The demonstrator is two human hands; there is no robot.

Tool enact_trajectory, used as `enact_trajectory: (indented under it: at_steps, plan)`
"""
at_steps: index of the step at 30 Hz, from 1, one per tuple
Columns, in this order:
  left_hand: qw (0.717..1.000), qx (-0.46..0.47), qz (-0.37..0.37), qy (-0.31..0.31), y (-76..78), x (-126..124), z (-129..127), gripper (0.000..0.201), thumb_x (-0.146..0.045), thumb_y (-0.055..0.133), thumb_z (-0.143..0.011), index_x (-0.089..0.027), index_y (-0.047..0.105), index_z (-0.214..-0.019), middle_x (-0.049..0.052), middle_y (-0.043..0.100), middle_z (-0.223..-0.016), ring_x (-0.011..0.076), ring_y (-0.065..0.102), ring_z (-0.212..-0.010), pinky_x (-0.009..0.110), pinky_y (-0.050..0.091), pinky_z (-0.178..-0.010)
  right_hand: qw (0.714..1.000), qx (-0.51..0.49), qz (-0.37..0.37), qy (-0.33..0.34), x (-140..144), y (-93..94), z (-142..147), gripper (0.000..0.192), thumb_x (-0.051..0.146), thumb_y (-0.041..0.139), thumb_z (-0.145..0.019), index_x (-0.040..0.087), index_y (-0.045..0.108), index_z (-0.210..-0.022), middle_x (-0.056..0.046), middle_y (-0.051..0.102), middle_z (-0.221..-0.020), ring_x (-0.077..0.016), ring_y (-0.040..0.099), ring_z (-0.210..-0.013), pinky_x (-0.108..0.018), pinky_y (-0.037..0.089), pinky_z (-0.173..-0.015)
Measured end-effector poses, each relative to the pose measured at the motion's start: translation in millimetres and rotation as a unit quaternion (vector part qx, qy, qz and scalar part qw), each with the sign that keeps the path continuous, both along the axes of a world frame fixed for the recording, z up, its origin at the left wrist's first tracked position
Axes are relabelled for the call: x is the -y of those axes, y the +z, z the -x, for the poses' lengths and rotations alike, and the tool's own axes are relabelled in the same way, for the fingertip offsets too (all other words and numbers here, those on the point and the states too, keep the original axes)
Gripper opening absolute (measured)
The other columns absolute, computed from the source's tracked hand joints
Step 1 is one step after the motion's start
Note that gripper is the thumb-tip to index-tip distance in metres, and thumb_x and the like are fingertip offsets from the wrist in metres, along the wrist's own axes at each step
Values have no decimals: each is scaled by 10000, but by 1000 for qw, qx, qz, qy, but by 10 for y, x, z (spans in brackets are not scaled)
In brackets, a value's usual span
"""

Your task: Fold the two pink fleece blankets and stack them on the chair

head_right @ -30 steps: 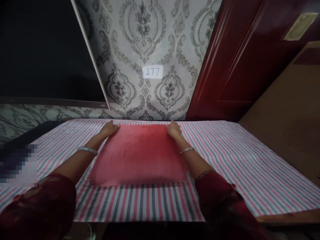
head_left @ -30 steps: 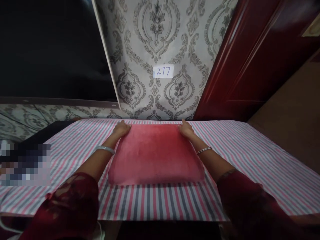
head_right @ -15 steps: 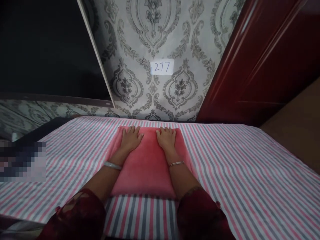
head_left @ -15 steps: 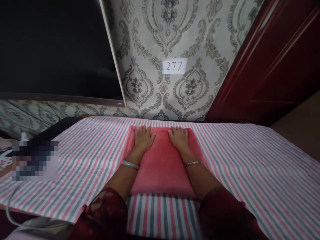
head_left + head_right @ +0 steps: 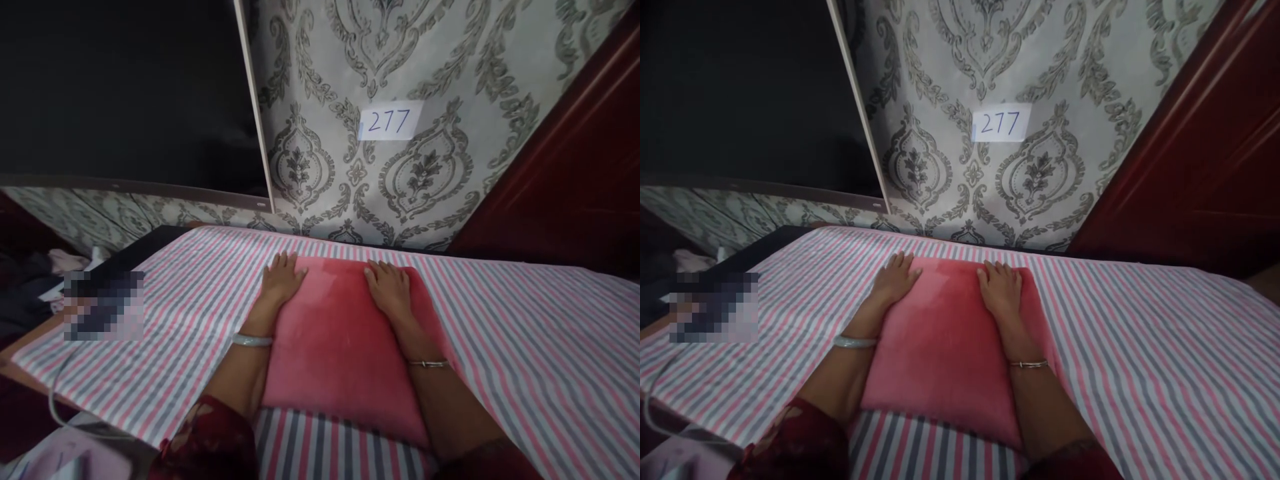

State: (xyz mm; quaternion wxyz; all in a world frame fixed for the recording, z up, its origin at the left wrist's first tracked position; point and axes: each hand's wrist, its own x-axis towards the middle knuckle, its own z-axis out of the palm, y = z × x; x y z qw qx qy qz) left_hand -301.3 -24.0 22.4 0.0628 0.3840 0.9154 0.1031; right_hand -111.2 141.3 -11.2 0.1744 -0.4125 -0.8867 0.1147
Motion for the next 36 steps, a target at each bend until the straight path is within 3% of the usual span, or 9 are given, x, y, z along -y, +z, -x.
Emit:
enact_trajectory:
  at_steps: [4,12,18,25,30,33,36]
  plan:
    - [999,31,-19,18,-20,72,99,695,-516,277,-991,-138,258,-1575,171,191,-1655,324,257,-1501,475,300,-1169,1000,11,-2,-8,6,1,16,483,385,335,-1038,186,527,-1434,-133,510,-1481,-306,401,-1398,-541,240,-1146]
    - [1000,22,-10,19,-21,32,116,690,-502,270,-989,-114,299,-1558,174,263,-1635,335,345,-1461,476,346,-1143,999,17,-23,-20,4,-2,66,470,388,322,-1046,195,548,-1410,-116,525,-1472,-284,412,-1392,-507,238,-1147]
    - [999,27,-9,20,-10,-1,201,714,-521,239,-978,-106,297,-1556,193,260,-1632,358,366,-1446,506,380,-1112,999,19,0,-28,33,103,102,474,415,316,-1049,212,549,-1409,-99,528,-1471,-273,399,-1401,-488,209,-1167]
    - [999,-16,-37,17,-6,-54,219,747,-566,248,-957,-111,341,-1543,213,334,-1595,350,493,-1357,504,369,-1123,999,36,27,-17,80,325,-6,526,438,325,-1041,231,402,-1518,-88,389,-1578,-254,290,-1473,-471,200,-1186]
    - [999,-31,-25,35,214,-44,148,732,-569,345,-929,-139,399,-1520,223,391,-1561,388,536,-1303,557,413,-1067,999,31,2,-39,112,568,-274,494,349,319,-1027,210,448,-1484,-106,400,-1567,-267,294,-1462,-521,172,-1187]
    - [997,-53,-28,44,430,-55,62,698,-540,336,-939,-159,388,-1521,207,367,-1580,406,394,-1414,636,345,-1091,998,34,11,-59,95,612,-368,470,296,276,-1020,208,558,-1385,-118,473,-1508,-288,368,-1407,-585,180,-1163]
    - [997,-76,-25,6,558,-96,-63,641,-483,305,-963,-180,385,-1522,172,346,-1601,365,297,-1476,655,241,-1146,996,33,25,-73,80,565,-376,486,290,247,-1022,200,554,-1388,-133,489,-1488,-304,360,-1404,-618,215,-1133]
